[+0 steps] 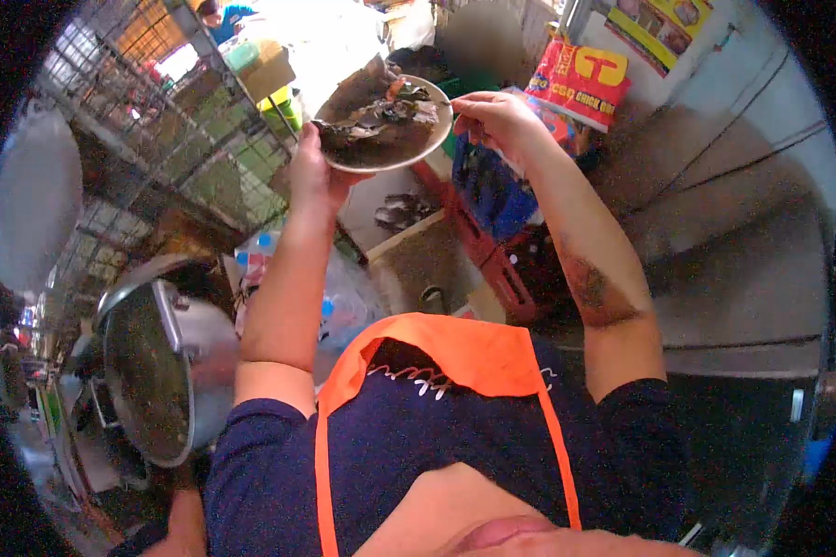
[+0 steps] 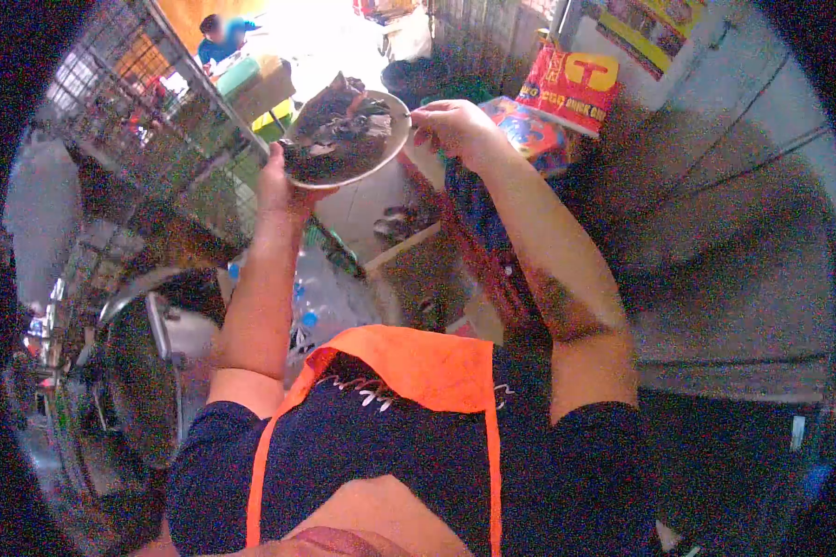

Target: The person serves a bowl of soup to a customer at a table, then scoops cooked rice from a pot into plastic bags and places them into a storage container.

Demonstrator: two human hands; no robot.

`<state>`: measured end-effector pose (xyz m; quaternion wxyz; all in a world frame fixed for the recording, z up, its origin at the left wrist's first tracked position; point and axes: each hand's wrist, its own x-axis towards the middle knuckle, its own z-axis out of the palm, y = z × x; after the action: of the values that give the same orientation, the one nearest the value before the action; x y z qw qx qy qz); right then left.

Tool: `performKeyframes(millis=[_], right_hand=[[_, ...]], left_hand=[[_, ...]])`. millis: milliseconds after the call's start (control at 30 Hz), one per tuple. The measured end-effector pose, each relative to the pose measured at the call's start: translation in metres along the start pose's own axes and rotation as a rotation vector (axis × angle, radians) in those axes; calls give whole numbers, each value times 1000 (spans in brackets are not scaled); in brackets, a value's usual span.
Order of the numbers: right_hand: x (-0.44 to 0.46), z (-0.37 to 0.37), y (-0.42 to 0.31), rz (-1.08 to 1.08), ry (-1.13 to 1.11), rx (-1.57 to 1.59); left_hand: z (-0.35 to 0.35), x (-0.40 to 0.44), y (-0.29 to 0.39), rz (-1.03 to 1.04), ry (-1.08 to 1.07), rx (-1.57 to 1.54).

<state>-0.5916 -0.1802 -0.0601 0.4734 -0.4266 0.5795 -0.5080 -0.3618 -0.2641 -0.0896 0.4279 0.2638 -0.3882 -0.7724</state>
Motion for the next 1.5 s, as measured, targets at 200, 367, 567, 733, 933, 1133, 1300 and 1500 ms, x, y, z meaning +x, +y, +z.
performKeyframes(millis=[200, 367, 567, 733, 933, 1133, 1300, 1500], right_hand=[[53, 63, -28, -8, 21, -92], [145, 80, -39, 121, 102, -77], [240, 53, -49, 37, 24, 1], [311, 16, -48, -21, -55, 69], [430, 21, -37, -186, -167, -34], [541, 23, -65, -93, -285, 24], [629, 54, -77, -60, -330, -40], [741, 88, -60, -37, -408, -33]], left_hand=[[-68, 45, 23, 5, -90, -133], [-92, 114, 67, -71, -118, -108], [-67, 175, 100, 20, 70, 36], [-40, 240, 89, 81, 183, 62], [-98, 338, 92, 134, 187, -67], [-108, 421, 120, 246, 270, -11], [-151, 481, 143, 273, 335, 12], [-203, 559, 161, 247, 420, 55]])
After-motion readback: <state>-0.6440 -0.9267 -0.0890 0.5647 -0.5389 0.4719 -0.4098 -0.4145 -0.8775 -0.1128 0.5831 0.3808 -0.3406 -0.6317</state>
